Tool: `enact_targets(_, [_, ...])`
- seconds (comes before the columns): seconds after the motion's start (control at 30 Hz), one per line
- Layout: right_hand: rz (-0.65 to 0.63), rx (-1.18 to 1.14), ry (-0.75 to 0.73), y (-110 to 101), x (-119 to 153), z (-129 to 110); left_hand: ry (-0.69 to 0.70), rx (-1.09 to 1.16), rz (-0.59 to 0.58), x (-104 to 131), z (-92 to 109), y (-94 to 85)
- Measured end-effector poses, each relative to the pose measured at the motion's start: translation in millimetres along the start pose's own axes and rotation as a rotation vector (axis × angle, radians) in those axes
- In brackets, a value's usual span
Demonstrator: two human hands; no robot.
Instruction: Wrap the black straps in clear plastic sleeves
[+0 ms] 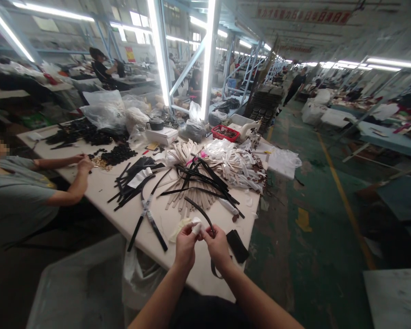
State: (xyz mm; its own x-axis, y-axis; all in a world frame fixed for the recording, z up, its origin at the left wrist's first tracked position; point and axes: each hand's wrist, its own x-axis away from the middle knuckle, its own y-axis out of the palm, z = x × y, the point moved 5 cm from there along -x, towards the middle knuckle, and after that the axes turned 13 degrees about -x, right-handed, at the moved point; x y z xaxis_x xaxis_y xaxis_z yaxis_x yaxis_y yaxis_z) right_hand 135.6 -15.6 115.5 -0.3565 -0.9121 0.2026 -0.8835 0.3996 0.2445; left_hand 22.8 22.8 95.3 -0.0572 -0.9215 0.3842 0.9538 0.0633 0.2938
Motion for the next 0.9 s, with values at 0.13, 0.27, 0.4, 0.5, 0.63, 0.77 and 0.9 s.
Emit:
enact_targets(0.13, [-0.010,0.008,0.016,7,3,-5,0.026,0.070,-0.063,-8,14,-1.8])
enact_targets(0.27, [-0.001,-0.045,0.103,12,7,-3,0.071,0.023,-0.064,-21,39,-11.1])
enact_targets(0.4, [-0.101,-0.164,0.237,22,12,2,0.122,-0.104,-0.118,-21,50,-16.3])
enact_targets(0.5, [-0.142,-0.211,0.310,26,17,5,0.087,-0.200,-0.164,-19,40,-18.5])
enact_targets(0.63, [-0.138,-0.199,0.302,24,20,9,0.011,-0.073,-0.118,-39,28,-30.7])
enact_targets(0.77, [-0.146,-0.186,0.336,21,27,15,-0.003,0.016,0.038,-80,30,-52.4])
enact_targets(0.9, [-0.155,-0.257,0.420,18,37,19,0.034,-0.071,0.161,-116,41,-65.7])
